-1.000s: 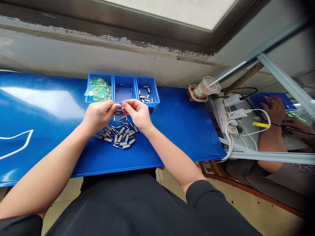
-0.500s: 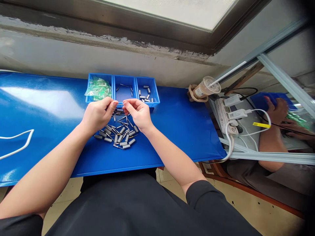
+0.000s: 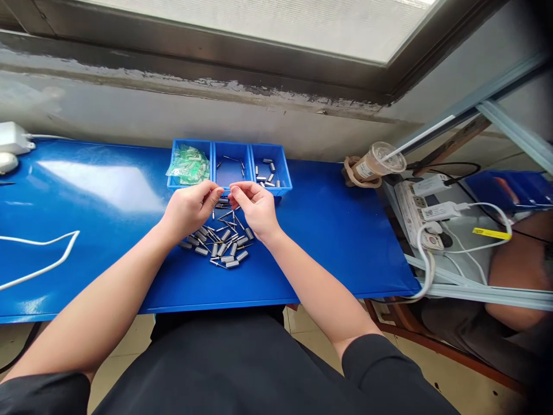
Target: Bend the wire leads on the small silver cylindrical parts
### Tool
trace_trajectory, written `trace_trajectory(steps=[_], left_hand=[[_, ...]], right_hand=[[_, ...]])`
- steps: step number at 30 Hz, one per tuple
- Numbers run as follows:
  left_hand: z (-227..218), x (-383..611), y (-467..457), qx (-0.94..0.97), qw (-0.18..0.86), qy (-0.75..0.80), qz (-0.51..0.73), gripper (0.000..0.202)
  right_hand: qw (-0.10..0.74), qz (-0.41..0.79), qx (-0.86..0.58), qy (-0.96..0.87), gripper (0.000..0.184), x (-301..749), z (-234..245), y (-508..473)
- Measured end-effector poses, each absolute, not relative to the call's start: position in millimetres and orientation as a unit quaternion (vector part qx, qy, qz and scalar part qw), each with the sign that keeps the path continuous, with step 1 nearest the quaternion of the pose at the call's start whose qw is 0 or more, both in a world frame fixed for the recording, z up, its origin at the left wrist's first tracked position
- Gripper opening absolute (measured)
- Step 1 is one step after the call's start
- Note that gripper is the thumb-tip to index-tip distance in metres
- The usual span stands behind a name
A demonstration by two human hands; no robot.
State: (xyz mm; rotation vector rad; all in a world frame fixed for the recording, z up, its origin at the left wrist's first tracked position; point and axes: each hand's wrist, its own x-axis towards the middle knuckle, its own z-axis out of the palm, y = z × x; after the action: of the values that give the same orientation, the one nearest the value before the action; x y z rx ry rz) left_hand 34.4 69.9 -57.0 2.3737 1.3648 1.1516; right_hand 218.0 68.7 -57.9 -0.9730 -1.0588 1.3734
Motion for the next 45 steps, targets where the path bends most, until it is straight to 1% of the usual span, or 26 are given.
trace_trajectory(steps=[4, 7, 11, 13, 19, 24, 26, 31, 33, 35, 37, 40, 45], left_hand=[[-60, 36, 68, 0.793, 0.101, 0.444, 0.404, 0.017], [-61, 37, 69, 0.794, 0.094, 0.431, 0.419, 0.014], [-60, 37, 70, 0.795, 0.07, 0.422, 0.431, 0.031], [-59, 36, 70, 0.795, 0.067, 0.427, 0.425, 0.037], [-60, 38, 68, 0.794, 0.086, 0.447, 0.402, 0.031], [-62, 40, 67, 0.801, 0.091, 0.444, 0.39, 0.028], [-62, 40, 67, 0.801, 0.085, 0.444, 0.393, 0.032], [-59, 37, 69, 0.797, 0.08, 0.455, 0.39, 0.051], [-59, 37, 69, 0.795, 0.085, 0.454, 0.393, 0.054], [-59, 38, 68, 0.792, 0.091, 0.456, 0.395, 0.053], [-60, 38, 67, 0.787, 0.096, 0.457, 0.403, 0.044], [-62, 40, 65, 0.781, 0.106, 0.445, 0.425, 0.026], [-63, 40, 64, 0.784, 0.121, 0.421, 0.439, 0.025]], right_hand=[[0.55, 0.58, -0.411, -0.439, 0.065, 218, -56, 69], [0.547, 0.577, -0.412, -0.445, 0.066, 218, -59, 69], [0.525, 0.567, -0.415, -0.479, 0.065, 218, -63, 69], [0.516, 0.555, -0.412, -0.505, 0.063, 218, -65, 68], [0.516, 0.516, -0.415, -0.543, 0.056, 218, -68, 67], [0.508, 0.465, -0.426, -0.587, 0.04, 220, -72, 64], [0.507, 0.457, -0.416, -0.601, 0.037, 220, -72, 63], [0.495, 0.414, -0.392, -0.656, 0.032, 219, -68, 61], [0.493, 0.411, -0.385, -0.664, 0.035, 219, -68, 61], [0.489, 0.427, -0.385, -0.656, 0.042, 220, -68, 60], [0.487, 0.45, -0.391, -0.638, 0.051, 221, -67, 61], [0.48, 0.476, -0.406, -0.615, 0.057, 222, -65, 61], [0.447, 0.488, -0.429, -0.615, 0.067, 222, -60, 60]])
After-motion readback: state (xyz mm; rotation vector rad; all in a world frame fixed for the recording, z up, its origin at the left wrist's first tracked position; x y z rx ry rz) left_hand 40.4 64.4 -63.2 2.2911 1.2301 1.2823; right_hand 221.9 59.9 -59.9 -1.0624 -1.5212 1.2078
